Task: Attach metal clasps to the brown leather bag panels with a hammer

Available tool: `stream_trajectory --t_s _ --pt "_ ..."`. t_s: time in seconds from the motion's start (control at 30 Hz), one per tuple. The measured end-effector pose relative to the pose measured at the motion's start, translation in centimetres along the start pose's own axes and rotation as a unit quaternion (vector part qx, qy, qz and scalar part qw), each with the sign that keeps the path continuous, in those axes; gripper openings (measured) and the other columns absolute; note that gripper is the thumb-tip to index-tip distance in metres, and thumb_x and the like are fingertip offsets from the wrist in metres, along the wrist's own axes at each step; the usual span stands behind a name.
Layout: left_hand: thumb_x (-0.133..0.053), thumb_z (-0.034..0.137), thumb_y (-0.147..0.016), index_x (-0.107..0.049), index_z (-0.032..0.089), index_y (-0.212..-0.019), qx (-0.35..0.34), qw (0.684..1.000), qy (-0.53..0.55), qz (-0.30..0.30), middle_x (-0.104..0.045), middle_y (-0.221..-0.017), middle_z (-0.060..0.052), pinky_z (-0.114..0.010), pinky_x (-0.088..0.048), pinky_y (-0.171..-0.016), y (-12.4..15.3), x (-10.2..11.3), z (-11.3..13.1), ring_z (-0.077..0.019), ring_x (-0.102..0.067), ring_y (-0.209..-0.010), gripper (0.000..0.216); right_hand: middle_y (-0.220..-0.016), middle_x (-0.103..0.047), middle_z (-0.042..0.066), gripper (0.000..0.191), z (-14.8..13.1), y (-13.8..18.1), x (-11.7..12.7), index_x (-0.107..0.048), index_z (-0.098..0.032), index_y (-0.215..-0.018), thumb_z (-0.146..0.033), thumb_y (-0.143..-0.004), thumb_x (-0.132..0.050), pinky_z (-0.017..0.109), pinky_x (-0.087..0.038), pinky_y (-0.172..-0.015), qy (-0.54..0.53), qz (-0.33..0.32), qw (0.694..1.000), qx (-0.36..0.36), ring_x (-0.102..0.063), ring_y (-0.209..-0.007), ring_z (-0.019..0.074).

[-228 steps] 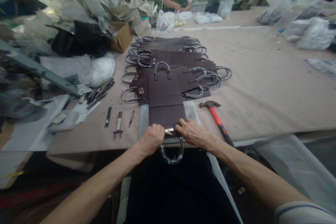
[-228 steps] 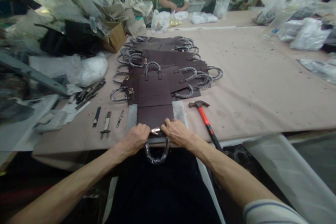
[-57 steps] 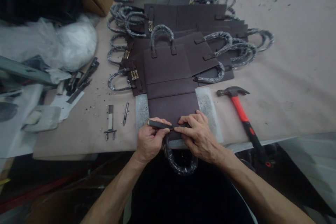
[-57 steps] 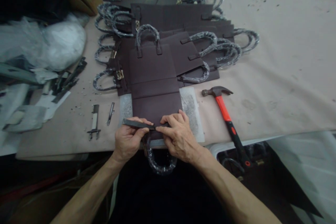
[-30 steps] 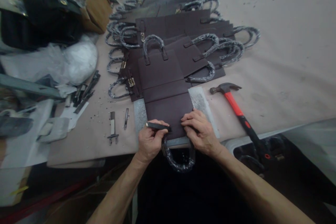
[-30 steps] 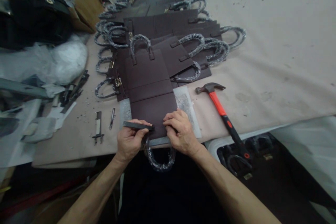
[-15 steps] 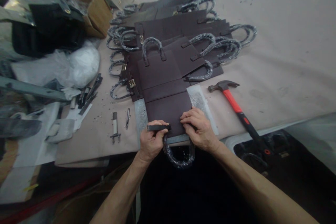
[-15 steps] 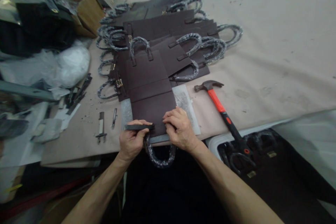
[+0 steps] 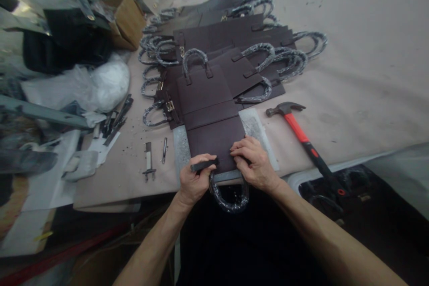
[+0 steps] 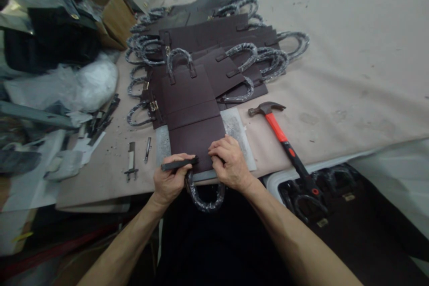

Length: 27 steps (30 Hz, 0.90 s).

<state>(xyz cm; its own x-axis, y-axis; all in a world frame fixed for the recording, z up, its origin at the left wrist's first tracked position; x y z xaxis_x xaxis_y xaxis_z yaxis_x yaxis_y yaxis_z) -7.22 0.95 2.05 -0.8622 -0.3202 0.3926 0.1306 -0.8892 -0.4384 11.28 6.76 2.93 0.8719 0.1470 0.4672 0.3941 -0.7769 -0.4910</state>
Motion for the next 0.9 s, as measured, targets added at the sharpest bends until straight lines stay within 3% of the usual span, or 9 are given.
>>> stream_trajectory --t_s 0.5,0.9 --pt "-0.069 0.017 -0.09 -0.06 0.019 -0.098 -0.003 1.0 0.01 0.002 -0.077 -0.092 -0.005 -0.034 -0.062 -0.083 0.1 0.0 -0.4 -0.0187 -0.076 -0.088 0.013 -0.093 -0.071 0.004 0.018 0.1 0.1 -0.1 -0.066 -0.022 -0.088 -0.007 -0.085 -0.056 0.05 -0.041 -0.105 0.002 0.005 1.0 0.009 -0.066 -0.09 0.0207" --pt "-0.069 0.018 -0.088 -0.063 0.019 -0.095 0.056 0.998 0.028 0.003 -0.077 -0.093 -0.004 -0.034 -0.06 -0.086 0.1 0.2 -1.2 -0.0186 -0.075 -0.089 0.009 -0.094 -0.072 0.005 0.017 0.0 0.1 -0.3 -0.066 -0.022 -0.088 -0.009 -0.087 -0.055 0.049 -0.045 -0.098 0.017 0.005 1.0 0.008 -0.066 -0.091 0.0217"
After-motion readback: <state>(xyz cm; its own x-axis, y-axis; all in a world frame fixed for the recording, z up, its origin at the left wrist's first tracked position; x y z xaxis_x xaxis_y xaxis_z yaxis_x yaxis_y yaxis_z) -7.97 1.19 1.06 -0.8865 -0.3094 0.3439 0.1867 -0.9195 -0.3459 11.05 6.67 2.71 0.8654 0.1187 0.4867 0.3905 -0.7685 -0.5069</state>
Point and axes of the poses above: each hand's wrist, its own y-axis away from the middle knuckle, its own x-axis out of the back of the hand, z = x × y, the point moved 7 cm from there along -y, towards the middle knuckle
